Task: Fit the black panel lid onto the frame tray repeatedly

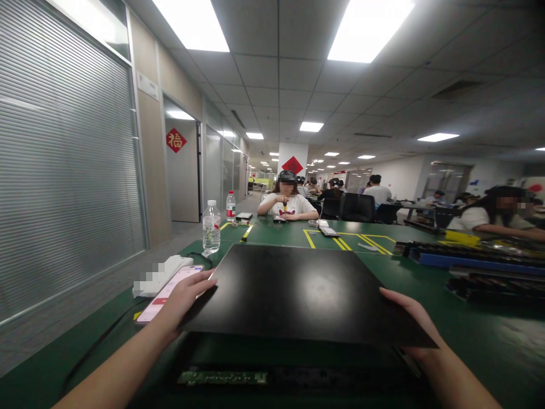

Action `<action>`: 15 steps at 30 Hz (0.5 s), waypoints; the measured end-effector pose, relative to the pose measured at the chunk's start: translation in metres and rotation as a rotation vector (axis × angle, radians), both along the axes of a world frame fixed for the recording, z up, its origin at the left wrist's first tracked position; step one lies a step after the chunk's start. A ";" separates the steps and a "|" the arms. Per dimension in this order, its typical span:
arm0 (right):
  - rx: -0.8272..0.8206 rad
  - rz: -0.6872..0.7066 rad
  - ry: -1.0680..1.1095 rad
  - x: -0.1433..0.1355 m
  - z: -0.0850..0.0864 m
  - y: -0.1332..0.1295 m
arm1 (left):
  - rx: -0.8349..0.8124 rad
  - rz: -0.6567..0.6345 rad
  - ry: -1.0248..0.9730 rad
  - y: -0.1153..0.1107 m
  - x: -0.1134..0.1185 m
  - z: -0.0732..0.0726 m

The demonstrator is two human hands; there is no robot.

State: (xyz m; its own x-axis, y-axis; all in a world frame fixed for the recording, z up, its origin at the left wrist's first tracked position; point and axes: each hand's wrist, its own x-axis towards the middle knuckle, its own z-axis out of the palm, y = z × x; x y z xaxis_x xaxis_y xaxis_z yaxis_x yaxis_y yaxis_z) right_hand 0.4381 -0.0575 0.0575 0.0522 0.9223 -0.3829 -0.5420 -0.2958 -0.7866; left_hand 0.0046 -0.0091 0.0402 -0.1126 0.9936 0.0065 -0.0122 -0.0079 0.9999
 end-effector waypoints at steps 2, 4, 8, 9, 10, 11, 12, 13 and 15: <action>-0.003 -0.064 -0.025 0.001 0.003 -0.001 | 0.107 -0.026 0.123 -0.002 0.003 -0.002; -0.002 -0.138 -0.061 0.002 0.007 -0.003 | 0.182 -0.067 0.225 -0.003 0.007 -0.003; 0.035 -0.271 -0.106 0.006 0.011 -0.003 | 0.186 -0.055 0.442 -0.002 0.010 -0.011; 0.054 -0.309 -0.115 0.008 0.011 -0.002 | 0.192 -0.028 0.509 0.000 0.009 -0.013; 0.074 -0.350 -0.125 0.010 0.010 -0.001 | 0.209 -0.009 0.577 0.001 0.007 -0.016; 0.095 -0.396 -0.136 0.011 0.009 0.000 | 0.226 -0.007 0.647 0.002 0.005 -0.019; 0.113 -0.448 -0.147 0.012 0.008 0.001 | 0.241 -0.018 0.719 0.003 0.003 -0.021; 0.130 -0.512 -0.158 0.013 0.008 0.002 | 0.252 -0.035 0.785 0.002 0.001 -0.023; 0.161 -0.631 -0.171 0.013 0.008 0.003 | 0.254 -0.087 0.894 0.000 0.000 -0.026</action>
